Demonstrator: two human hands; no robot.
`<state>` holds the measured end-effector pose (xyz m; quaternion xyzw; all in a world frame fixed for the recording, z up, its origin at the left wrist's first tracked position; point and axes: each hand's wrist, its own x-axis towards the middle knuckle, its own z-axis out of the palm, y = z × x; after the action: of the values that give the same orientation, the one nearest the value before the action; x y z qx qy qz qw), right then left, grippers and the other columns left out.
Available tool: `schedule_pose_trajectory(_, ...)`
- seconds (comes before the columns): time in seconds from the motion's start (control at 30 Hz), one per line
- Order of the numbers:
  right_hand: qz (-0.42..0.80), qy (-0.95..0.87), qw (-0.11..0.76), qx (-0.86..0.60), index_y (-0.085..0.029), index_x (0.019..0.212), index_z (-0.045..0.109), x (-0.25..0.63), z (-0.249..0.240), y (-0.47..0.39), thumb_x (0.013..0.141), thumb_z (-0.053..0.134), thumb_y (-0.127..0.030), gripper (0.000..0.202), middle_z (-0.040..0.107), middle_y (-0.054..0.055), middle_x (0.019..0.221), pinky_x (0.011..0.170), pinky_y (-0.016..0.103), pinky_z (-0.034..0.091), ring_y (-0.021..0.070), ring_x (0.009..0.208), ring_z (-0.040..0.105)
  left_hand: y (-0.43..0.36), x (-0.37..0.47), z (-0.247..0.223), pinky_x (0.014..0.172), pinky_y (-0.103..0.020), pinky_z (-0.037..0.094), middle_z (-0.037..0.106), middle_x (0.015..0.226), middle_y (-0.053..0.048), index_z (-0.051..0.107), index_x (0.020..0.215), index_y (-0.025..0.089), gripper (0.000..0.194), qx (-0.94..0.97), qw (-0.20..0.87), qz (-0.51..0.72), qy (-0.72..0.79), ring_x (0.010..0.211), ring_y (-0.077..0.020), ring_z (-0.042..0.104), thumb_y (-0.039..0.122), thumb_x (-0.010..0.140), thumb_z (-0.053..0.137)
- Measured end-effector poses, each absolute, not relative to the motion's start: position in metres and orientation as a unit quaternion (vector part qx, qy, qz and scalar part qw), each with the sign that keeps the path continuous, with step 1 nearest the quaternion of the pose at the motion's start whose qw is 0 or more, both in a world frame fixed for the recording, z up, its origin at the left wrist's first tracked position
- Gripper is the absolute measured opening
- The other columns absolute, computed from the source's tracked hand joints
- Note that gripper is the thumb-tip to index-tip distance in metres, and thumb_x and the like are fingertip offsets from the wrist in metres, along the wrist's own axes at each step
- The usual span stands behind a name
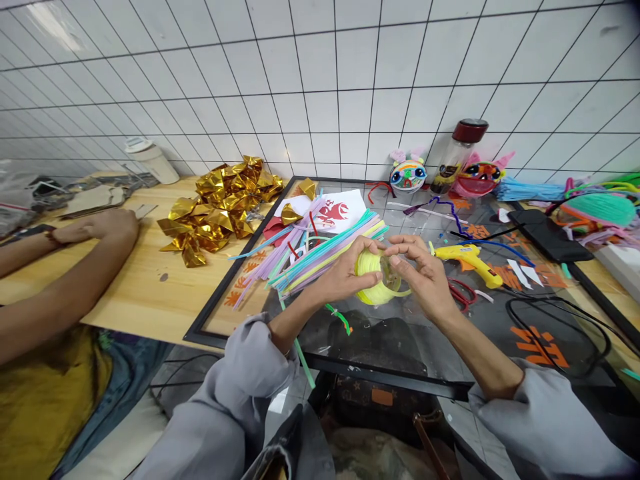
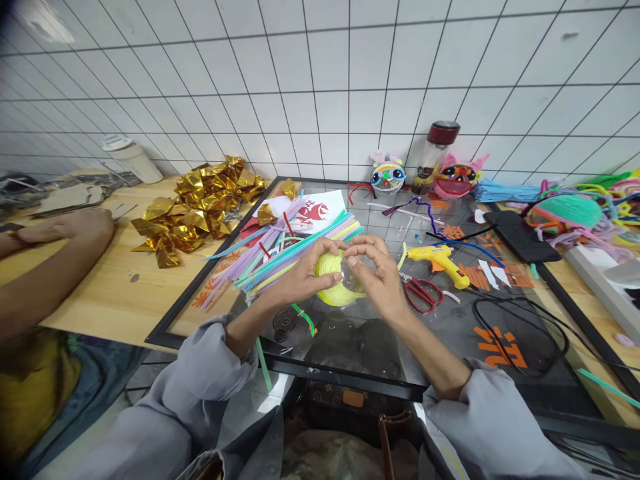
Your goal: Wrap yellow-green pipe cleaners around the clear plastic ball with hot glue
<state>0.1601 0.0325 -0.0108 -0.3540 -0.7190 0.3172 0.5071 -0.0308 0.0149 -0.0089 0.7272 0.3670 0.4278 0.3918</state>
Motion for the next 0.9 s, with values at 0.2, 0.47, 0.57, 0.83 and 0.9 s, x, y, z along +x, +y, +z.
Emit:
schedule_pose_trajectory(0.2, 0.218, -0.713, 0.541, -0.388, -0.025, 0.077, 0.05, 0.161, -0.007, 0.027, 0.097, 0.056, -0.047, 0.03, 0.055, -0.001, 0.073, 0.072, 0.034, 0.044, 0.0177, 0.072, 0.053, 0.014, -0.031, -0.008, 0.103, -0.041, 0.048, 0.059, 0.134, -0.01, 0.041, 0.106, 0.024, 0.033, 0.721, 0.401, 0.426, 0.371, 0.123, -0.0247, 0.057, 0.032, 0.084, 0.065)
schedule_pose_trajectory(0.47, 0.234, -0.713, 0.566, -0.341, -0.025, 0.084, 0.058, 0.165, -0.015, 0.022, 0.093, 0.065, -0.03, 0.013, 0.071, 0.002, 0.086, 0.079, 0.036, 0.052, 0.0194, 0.082, 0.066, 0.014, -0.031, -0.009, 0.109, -0.043, 0.044, 0.058, 0.132, -0.011, 0.041, 0.105, 0.024, 0.034, 0.721, 0.4, 0.429, 0.369, 0.126, -0.0256, 0.055, 0.032, 0.083, 0.064)
schedule_pose_trajectory(0.57, 0.242, -0.716, 0.566, -0.329, -0.025, 0.087, 0.06, 0.168, -0.016, 0.021, 0.094, 0.064, -0.031, 0.01, 0.074, 0.004, 0.093, 0.083, 0.038, 0.055, 0.021, 0.088, 0.07, 0.015, -0.032, -0.01, 0.109, -0.043, 0.043, 0.058, 0.132, -0.011, 0.041, 0.106, 0.024, 0.035, 0.724, 0.398, 0.427, 0.367, 0.127, -0.0256, 0.055, 0.034, 0.083, 0.065)
schedule_pose_trajectory(0.83, 0.223, -0.749, 0.555, -0.284, -0.027, 0.121, 0.048, 0.168, -0.019, 0.015, 0.105, 0.049, -0.027, 0.016, 0.078, 0.006, 0.104, 0.091, 0.045, 0.056, 0.0223, 0.102, 0.073, 0.015, -0.033, -0.01, 0.107, -0.042, 0.043, 0.055, 0.137, -0.013, 0.039, 0.106, 0.024, 0.033, 0.728, 0.401, 0.428, 0.354, 0.127, -0.0266, 0.054, 0.033, 0.084, 0.063)
schedule_pose_trajectory(0.9, 0.209, -0.775, 0.541, -0.251, -0.028, 0.138, 0.039, 0.167, -0.021, 0.016, 0.105, 0.045, -0.024, 0.034, 0.077, 0.007, 0.112, 0.101, 0.052, 0.052, 0.0238, 0.116, 0.07, 0.015, -0.033, -0.01, 0.108, -0.042, 0.042, 0.055, 0.136, -0.012, 0.04, 0.106, 0.023, 0.033, 0.73, 0.397, 0.432, 0.351, 0.128, -0.027, 0.053, 0.034, 0.085, 0.064)
